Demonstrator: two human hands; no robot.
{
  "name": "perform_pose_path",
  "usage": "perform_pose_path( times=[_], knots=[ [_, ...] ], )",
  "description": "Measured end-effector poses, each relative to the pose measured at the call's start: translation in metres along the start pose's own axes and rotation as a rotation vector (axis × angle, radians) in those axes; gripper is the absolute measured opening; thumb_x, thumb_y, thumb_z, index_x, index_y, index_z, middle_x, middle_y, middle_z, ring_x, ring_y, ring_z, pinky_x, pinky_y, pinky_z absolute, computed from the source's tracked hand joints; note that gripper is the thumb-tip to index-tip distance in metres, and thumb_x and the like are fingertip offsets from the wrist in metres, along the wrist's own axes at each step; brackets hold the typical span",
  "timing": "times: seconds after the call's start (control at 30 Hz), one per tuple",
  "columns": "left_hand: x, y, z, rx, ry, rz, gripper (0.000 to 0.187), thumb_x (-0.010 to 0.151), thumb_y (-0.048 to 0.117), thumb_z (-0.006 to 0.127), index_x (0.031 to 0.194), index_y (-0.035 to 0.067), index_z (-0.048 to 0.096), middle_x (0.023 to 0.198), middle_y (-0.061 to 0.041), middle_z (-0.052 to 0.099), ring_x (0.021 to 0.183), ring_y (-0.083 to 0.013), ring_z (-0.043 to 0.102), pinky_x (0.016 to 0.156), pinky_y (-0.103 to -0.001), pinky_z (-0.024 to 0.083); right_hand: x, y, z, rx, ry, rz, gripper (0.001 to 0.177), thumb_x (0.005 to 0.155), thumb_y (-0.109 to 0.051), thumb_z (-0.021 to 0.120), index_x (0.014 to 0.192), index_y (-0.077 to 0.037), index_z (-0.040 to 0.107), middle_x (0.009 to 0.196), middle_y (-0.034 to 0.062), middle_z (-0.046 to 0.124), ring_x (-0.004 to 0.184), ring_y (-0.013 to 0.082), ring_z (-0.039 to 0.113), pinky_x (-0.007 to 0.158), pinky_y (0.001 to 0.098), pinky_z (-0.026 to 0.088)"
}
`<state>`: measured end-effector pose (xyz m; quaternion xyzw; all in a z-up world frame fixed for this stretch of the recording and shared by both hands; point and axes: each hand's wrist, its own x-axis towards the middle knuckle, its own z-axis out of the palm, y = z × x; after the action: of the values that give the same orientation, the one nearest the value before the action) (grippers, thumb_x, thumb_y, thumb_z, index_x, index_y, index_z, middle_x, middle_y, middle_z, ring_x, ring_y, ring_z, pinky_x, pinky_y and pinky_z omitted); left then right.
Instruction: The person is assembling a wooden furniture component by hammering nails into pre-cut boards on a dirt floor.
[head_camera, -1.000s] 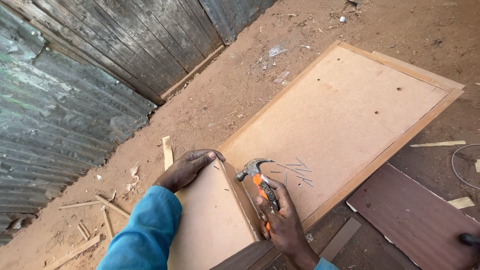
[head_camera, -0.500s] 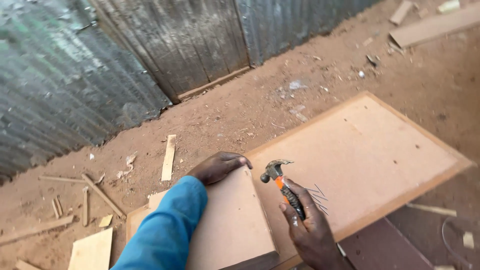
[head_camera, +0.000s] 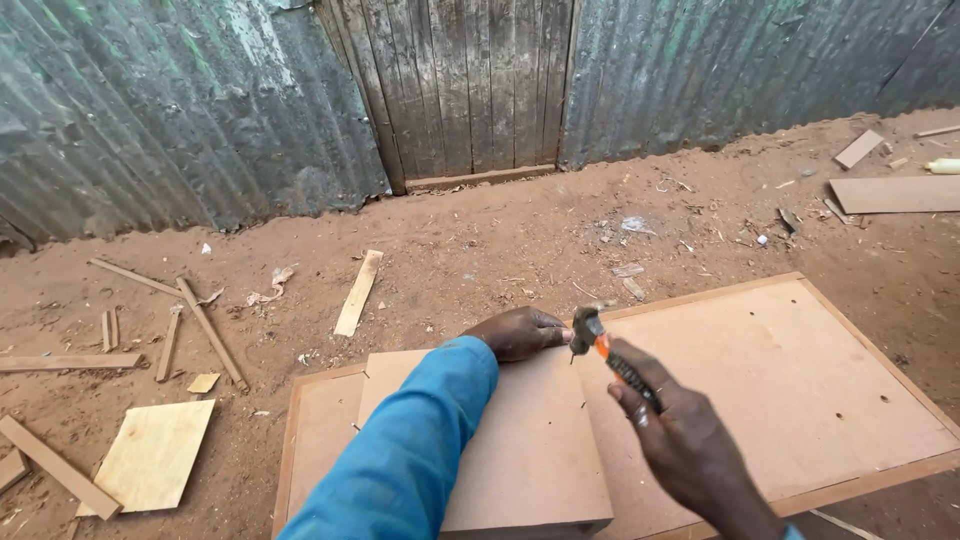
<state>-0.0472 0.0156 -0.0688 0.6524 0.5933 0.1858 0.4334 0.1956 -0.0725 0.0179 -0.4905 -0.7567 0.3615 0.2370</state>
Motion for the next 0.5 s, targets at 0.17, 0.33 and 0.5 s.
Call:
perform_pose_path(
  times=[0.17, 0.33, 0.5],
  knots=[
    [-0.011, 0.013, -0.001, -0.116, -0.003, -0.014, 0.032, 0.088, 0.042, 0.057, 0.099, 0.017, 0.073, 0.088, 0.003, 0.069, 0.073, -0.0075, 0.056, 0.067, -0.026, 0.046, -0.037, -0.067, -0.029, 0.354, 0.549, -0.395, 0.044, 0.092, -0.003, 0.049, 0.135, -0.003, 0.048, 0.102, 0.0140, 0.058, 0.039, 0.0150, 0.044, 0.037, 0.0227, 0.035],
    [-0.003, 0.003, 0.002, -0.184, -0.010, -0.026, 0.028, 0.089, 0.041, 0.059, 0.095, 0.019, 0.074, 0.068, 0.005, 0.052, 0.059, -0.0072, 0.040, 0.054, -0.024, 0.032, 0.003, 0.020, 0.006, 0.578, 0.282, -0.200, 0.017, 0.088, -0.022, 0.051, 0.095, -0.020, 0.036, 0.092, 0.0007, 0.037, 0.079, 0.0160, 0.036, 0.064, 0.0286, 0.028],
    [0.015, -0.028, 0.009, -0.021, 0.008, 0.221, 0.028, 0.093, 0.039, 0.054, 0.071, 0.022, 0.057, 0.067, 0.004, 0.052, 0.064, -0.0066, 0.043, 0.058, -0.029, 0.037, -0.011, -0.024, -0.023, -0.095, 0.164, 0.007, 0.046, 0.084, -0.028, 0.054, 0.131, -0.030, 0.056, 0.125, -0.0008, 0.066, 0.113, 0.0181, 0.063, 0.094, 0.0341, 0.045]
  ],
)
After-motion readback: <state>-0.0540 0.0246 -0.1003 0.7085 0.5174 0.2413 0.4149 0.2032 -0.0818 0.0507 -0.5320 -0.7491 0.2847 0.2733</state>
